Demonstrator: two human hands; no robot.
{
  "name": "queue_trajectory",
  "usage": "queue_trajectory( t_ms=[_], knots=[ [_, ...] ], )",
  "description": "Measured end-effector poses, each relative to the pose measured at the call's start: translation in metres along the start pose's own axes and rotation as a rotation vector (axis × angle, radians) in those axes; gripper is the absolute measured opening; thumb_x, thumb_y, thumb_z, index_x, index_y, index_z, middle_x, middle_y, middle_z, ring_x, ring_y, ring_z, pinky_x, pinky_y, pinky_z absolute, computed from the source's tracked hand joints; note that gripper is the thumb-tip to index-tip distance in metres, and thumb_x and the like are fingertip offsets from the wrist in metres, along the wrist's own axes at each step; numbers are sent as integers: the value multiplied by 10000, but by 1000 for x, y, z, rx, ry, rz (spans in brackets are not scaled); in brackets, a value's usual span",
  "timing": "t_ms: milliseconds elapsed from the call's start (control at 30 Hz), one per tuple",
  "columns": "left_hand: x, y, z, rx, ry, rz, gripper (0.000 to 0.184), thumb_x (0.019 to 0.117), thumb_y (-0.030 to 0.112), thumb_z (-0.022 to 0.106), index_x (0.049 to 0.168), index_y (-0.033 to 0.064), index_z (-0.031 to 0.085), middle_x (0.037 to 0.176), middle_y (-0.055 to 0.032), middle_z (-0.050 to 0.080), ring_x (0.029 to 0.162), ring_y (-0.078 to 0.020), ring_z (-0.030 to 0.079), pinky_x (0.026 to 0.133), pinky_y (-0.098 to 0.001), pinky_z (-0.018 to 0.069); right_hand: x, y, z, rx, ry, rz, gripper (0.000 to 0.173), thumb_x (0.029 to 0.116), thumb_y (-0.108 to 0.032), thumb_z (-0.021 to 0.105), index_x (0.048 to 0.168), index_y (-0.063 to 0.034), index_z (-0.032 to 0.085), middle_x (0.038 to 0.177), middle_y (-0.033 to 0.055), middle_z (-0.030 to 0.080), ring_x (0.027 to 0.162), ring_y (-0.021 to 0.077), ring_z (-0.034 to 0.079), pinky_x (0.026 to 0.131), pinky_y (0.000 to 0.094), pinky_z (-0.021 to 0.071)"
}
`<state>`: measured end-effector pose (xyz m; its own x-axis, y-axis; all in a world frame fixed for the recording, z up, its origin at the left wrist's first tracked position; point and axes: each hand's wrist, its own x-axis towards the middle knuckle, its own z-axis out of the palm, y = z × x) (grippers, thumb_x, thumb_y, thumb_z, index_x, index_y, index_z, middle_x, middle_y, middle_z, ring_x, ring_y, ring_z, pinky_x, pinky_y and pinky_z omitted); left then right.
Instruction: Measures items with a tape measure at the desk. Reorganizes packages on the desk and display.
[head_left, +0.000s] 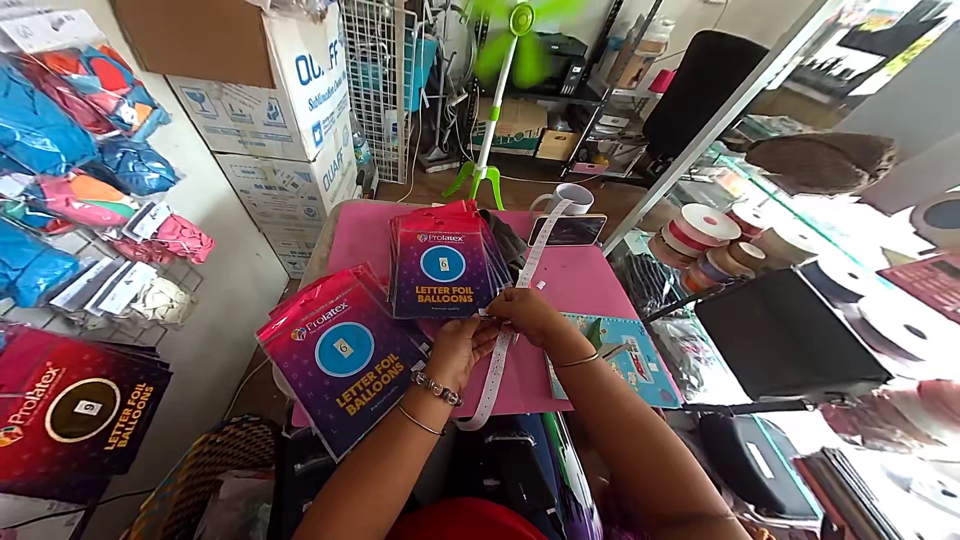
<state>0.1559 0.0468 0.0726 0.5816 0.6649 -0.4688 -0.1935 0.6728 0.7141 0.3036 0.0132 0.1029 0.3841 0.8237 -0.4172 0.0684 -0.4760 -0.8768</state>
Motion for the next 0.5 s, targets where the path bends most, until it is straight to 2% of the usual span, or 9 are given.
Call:
queue_trajectory(
  t_ms=[100,200,233,300,367,500],
  knots=[
    [1,3,2,11,0,-13,333,1079,232,522,1260,-47,544,1061,-157,719,894,-203,733,812,-341,604,0,1,3,-34,26,-14,97,951,-67,658,948,-22,572,763,34,605,602,84,564,556,233,482],
    [2,5,6,14,19,-8,291,1075,191,524,1255,-36,547,1039,-156,713,873,-198,727,781,-335,603,-3,-3,7,-64,64,-47,140,920,-39,692,977,-3,570,799,56,608,634,97,571,572,249,481],
    [2,6,7,10,27,-3,282,1075,176,521,1259,-37,542,1038,-159,710,867,-198,727,774,-334,603,-5,-4,8,-61,69,-57,196,912,-22,694,1029,5,540,830,70,592,645,106,569,572,251,481],
    [1,5,8,9,38,8,282,1079,168,512,1259,-47,534,1029,-164,707,853,-199,727,769,-333,606,-8,-5,8,-32,69,-63,362,921,-24,685,1212,25,475,912,104,599,679,121,594,589,261,505],
    [1,5,7,17,40,17,287,1082,180,509,1245,-53,539,1005,-154,717,842,-190,729,769,-329,608,-9,-5,7,-4,55,-60,497,947,-88,693,1347,25,420,974,125,608,708,130,606,618,278,516],
    [-1,3,5,-21,26,18,249,1073,153,518,1210,-48,571,997,-146,726,857,-193,733,790,-329,607,-11,-3,5,13,16,-92,560,913,-99,767,1344,22,430,939,103,650,712,114,639,624,258,536]
  ],
)
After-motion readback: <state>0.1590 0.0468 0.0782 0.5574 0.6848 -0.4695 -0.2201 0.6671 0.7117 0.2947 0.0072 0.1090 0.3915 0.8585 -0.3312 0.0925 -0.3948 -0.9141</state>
